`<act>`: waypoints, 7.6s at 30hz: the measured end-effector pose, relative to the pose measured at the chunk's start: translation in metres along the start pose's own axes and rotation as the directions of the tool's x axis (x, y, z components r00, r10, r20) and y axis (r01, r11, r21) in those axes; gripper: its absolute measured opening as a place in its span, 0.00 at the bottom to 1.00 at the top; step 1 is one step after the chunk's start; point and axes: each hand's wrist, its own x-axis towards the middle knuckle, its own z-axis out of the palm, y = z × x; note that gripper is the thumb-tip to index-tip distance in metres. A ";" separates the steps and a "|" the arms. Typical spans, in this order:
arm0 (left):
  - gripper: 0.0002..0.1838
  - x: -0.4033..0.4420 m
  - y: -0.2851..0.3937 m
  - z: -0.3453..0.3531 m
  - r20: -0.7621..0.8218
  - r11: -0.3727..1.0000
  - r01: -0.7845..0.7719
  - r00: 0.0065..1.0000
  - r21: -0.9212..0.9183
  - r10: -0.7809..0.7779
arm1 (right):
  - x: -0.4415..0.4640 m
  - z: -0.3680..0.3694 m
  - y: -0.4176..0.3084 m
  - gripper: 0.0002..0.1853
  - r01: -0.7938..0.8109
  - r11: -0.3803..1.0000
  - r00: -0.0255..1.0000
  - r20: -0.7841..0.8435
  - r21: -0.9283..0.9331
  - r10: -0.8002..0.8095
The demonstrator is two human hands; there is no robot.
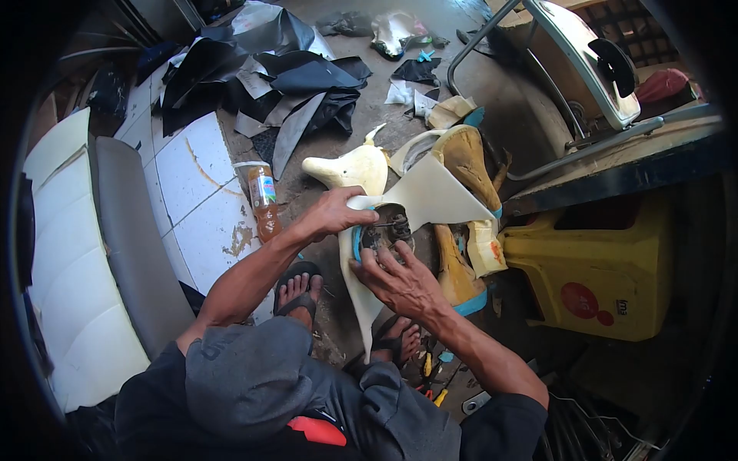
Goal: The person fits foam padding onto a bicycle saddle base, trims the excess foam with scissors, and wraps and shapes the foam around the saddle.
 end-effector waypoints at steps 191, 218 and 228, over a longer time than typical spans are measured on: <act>0.26 -0.044 -0.137 0.009 -0.292 0.985 0.149 0.941 -0.091 -0.170 | 0.090 0.115 -0.121 0.33 -0.766 0.227 0.641 0.686 0.601 0.346; 0.49 -0.004 -0.120 0.033 0.421 0.630 0.360 0.905 -0.688 -0.058 | 0.060 0.101 0.021 0.32 -0.835 0.018 0.527 0.790 0.550 0.315; 0.50 0.008 -0.124 0.039 0.431 0.602 0.362 0.902 -0.712 -0.033 | 0.064 0.097 0.027 0.27 -0.852 0.007 0.476 0.768 0.524 0.429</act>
